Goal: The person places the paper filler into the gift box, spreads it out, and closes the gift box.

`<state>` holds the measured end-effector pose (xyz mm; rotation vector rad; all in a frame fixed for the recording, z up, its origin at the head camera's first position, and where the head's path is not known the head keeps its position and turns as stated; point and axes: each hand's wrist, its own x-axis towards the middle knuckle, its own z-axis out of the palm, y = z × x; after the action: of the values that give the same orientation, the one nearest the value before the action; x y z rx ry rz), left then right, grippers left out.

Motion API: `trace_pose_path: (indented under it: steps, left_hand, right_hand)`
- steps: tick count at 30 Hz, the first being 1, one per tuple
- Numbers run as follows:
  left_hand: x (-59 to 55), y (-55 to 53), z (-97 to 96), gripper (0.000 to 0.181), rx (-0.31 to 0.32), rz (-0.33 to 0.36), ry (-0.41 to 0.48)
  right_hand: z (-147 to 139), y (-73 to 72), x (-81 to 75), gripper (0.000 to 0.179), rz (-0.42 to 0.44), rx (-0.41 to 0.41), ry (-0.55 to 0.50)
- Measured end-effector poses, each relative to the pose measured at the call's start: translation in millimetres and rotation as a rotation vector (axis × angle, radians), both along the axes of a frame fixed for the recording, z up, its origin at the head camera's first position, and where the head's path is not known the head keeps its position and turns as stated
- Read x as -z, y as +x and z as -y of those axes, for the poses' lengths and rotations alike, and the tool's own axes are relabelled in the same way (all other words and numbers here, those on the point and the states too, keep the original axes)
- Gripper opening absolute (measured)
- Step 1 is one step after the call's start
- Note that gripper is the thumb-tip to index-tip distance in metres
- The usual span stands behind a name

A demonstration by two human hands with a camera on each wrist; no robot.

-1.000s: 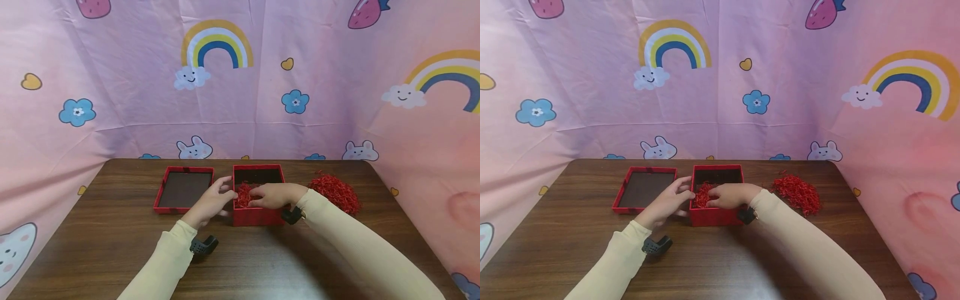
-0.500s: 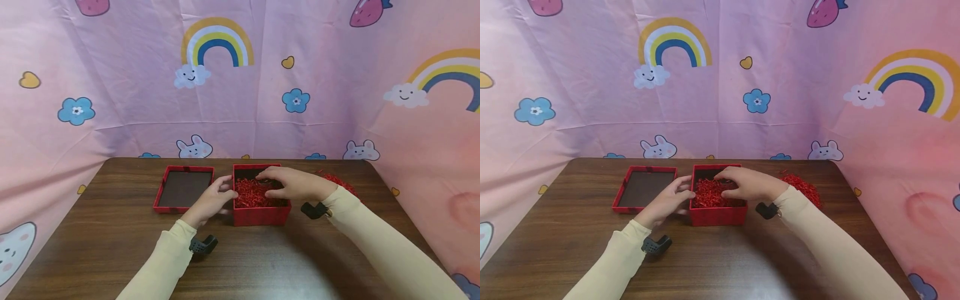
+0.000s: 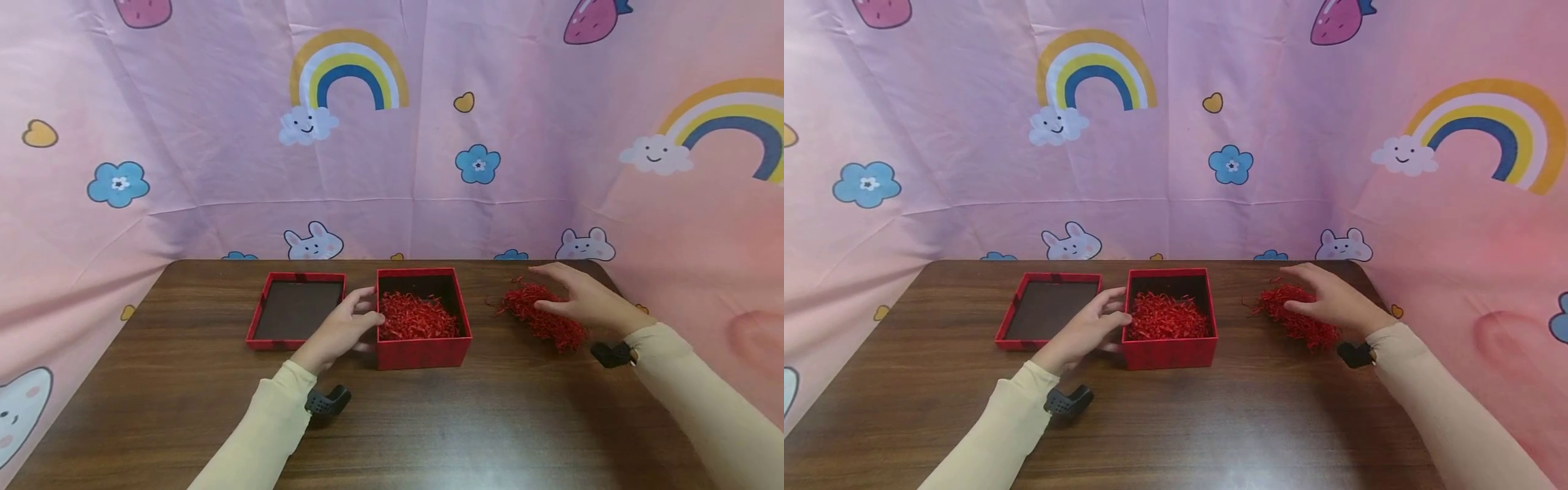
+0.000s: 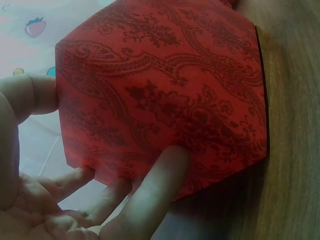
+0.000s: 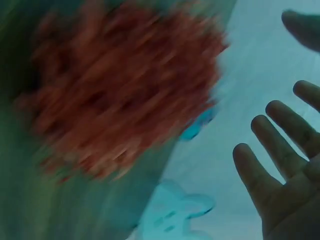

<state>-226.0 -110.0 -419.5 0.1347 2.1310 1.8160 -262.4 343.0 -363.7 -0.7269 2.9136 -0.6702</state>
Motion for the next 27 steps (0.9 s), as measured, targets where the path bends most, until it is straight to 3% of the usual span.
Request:
trace_pose_path:
  steps: [6, 12, 19, 27]
  left_hand:
    - [3.8, -1.9, -0.1, 0.070, -0.007, 0.006, -0.003]
    - [3.5, -2.2, 0.4, 0.071, 0.003, -0.003, -0.001]
    - [2.8, -1.8, 2.2, 0.071, 0.019, -0.007, -0.011]
    - [1.6, -0.5, 2.8, 0.071, 0.018, -0.009, -0.015]
  right_hand:
    - [-35.3, 6.9, 22.8, 0.088, 0.107, 0.085, -0.005]
    - [-39.6, 8.1, 41.0, 0.100, 0.158, 0.057, 0.003]
    - [-32.6, -0.1, 53.7, 0.098, 0.143, 0.021, 0.000]
    - [-27.7, -13.1, 55.8, 0.099, 0.106, 0.011, 0.023]
